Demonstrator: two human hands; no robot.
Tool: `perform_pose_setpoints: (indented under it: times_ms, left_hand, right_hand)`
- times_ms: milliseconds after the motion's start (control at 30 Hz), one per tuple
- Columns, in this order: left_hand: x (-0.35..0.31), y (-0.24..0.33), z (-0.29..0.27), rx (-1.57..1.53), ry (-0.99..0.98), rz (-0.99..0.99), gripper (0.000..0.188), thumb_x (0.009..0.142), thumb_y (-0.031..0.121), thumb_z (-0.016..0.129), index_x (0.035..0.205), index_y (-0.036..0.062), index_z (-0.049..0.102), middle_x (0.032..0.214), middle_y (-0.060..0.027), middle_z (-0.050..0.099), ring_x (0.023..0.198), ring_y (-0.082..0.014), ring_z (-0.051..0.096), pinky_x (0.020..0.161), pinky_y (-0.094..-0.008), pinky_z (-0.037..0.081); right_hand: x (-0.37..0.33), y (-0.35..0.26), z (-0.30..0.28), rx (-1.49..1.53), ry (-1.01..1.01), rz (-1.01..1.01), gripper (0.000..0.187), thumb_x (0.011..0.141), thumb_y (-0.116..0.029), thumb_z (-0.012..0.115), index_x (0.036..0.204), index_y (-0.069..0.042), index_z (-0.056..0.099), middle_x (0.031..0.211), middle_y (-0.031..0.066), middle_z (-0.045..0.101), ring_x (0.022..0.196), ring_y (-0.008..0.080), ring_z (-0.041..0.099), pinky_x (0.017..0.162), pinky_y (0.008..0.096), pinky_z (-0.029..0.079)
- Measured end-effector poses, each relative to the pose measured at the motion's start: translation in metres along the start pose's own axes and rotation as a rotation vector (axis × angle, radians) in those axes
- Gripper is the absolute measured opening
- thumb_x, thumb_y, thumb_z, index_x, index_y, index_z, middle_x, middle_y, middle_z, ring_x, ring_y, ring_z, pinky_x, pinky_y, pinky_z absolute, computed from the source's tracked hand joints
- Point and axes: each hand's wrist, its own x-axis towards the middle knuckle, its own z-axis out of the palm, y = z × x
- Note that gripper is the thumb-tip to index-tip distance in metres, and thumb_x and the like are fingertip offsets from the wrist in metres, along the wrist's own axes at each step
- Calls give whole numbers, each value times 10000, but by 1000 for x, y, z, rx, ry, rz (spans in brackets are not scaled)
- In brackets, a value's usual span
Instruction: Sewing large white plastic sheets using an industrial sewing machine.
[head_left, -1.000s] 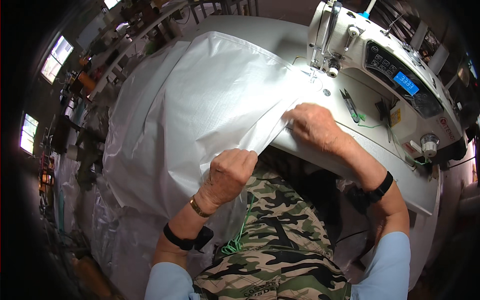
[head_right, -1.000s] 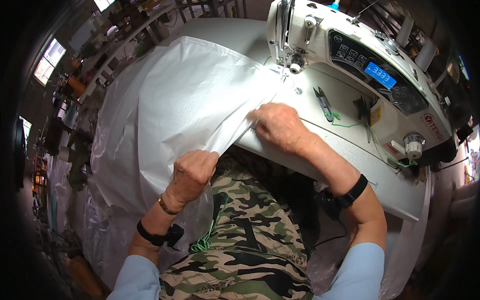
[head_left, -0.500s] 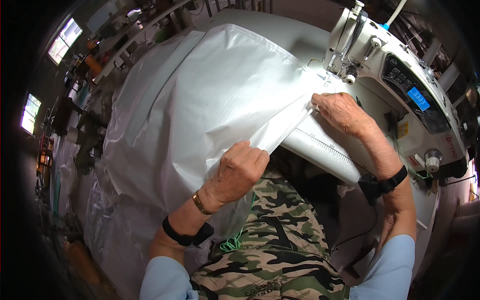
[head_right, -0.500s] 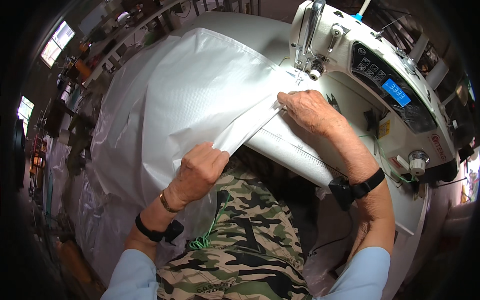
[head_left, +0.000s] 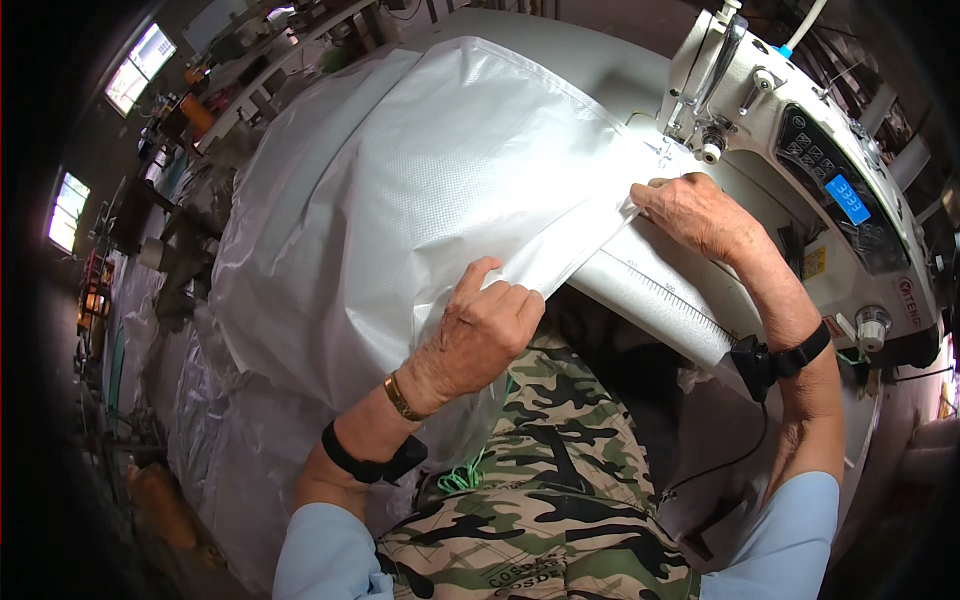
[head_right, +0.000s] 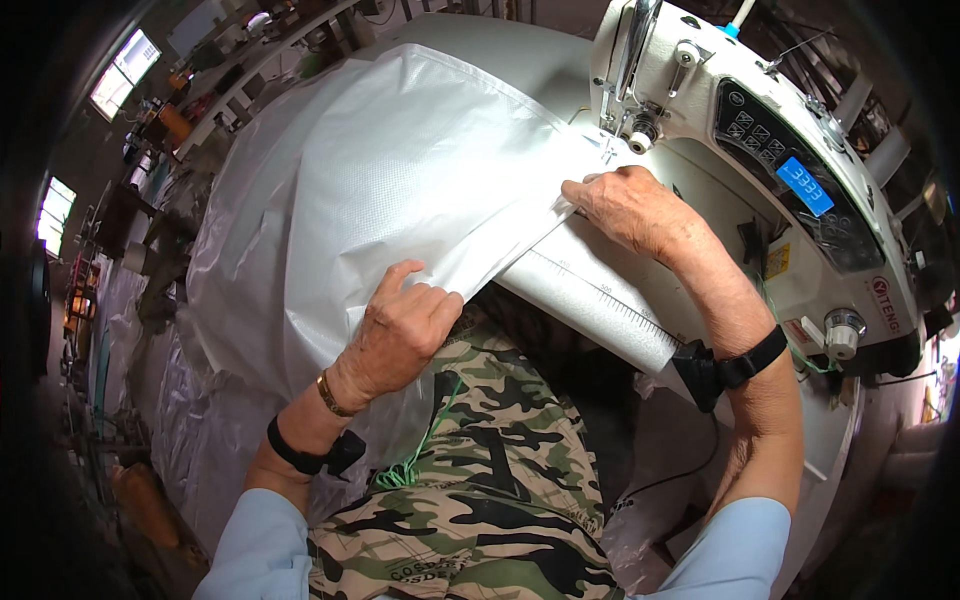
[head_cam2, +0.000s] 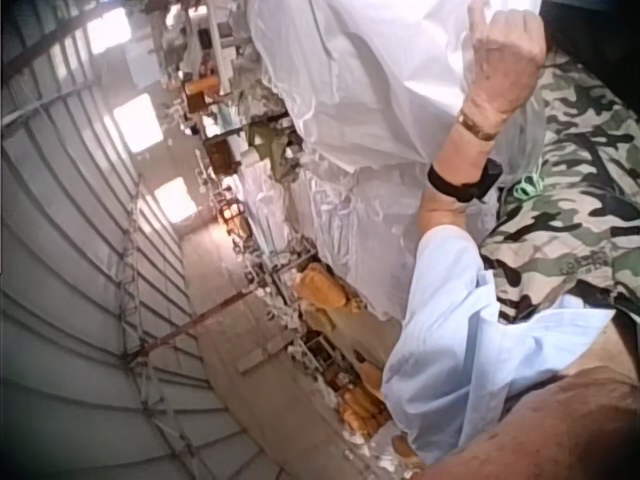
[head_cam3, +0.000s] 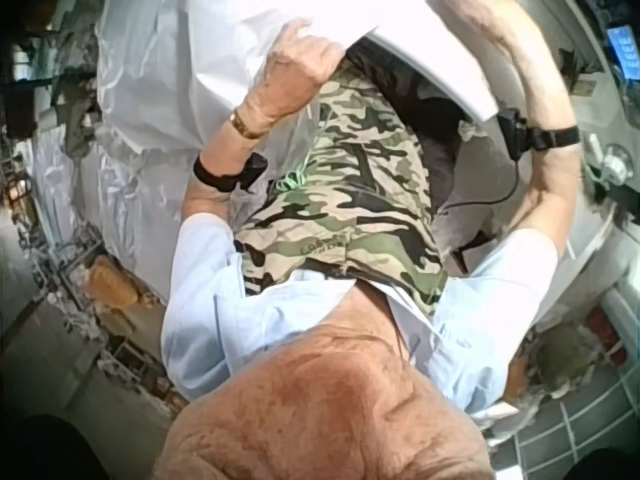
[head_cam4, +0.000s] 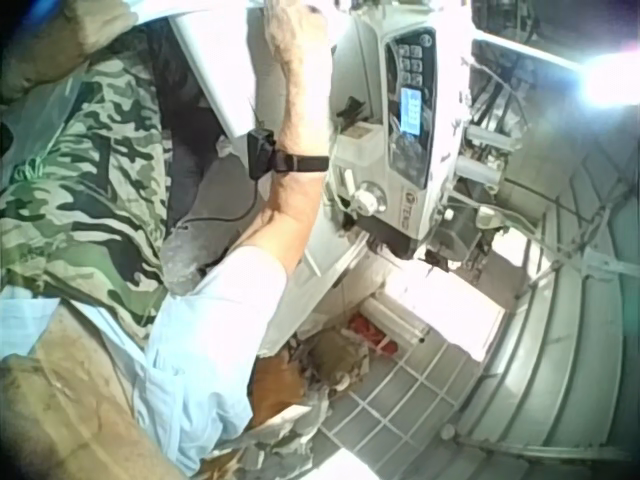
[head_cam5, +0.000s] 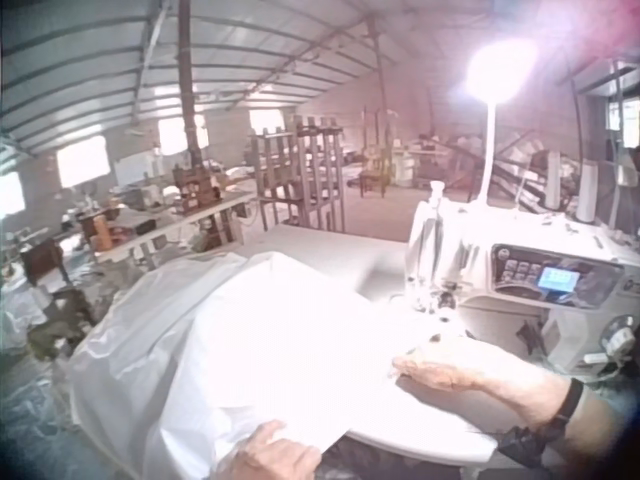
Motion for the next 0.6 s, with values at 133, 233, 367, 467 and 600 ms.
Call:
perform_pose_setpoints:
  times_ms: [133, 233, 367, 467, 600]
  left_hand:
    - [0, 1, 0, 16, -17, -4, 109, 851, 25, 591, 762, 50, 534, 618, -56, 432, 589, -214, 530, 939, -460, 475]
    - [0, 3, 2, -5, -18, -15, 108, 851, 27, 592, 762, 51, 535, 618, -53, 434, 589, -211, 531, 948, -460, 470]
    - [1, 6, 2, 4, -26, -8, 79, 842, 30, 599, 778, 45, 555, 628, -56, 444, 597, -210, 534, 907, -449, 470]
    - [1, 10, 0, -26, -46, -45, 56, 831, 33, 610, 790, 38, 572, 646, -64, 456, 623, -214, 541, 819, -418, 472]
    - [2, 19, -4, -82, -63, -174, 83, 803, 10, 641, 886, 3, 637, 687, -80, 494, 675, -231, 555, 641, -365, 460]
  right_hand:
    - [-3, 13, 2, 119, 76, 0, 82, 974, -127, 548, 993, -48, 534, 877, 112, 637, 858, 319, 671, 765, 461, 529]
    - [-4, 18, 10, 159, 131, -1, 56, 942, -84, 571, 949, -30, 558, 962, 129, 632, 837, 315, 672, 755, 451, 541]
    - [-4, 21, 23, 143, 390, -96, 65, 861, -1, 620, 911, -17, 582, 1030, 119, 627, 823, 289, 677, 739, 417, 556]
    - [-4, 24, 31, 108, 495, -183, 160, 804, 40, 611, 950, -22, 590, 968, 96, 626, 845, 267, 681, 715, 395, 568]
    - [-3, 27, 38, 39, 410, -125, 178, 808, 75, 599, 941, -43, 613, 992, 89, 655, 806, 257, 690, 717, 387, 572]
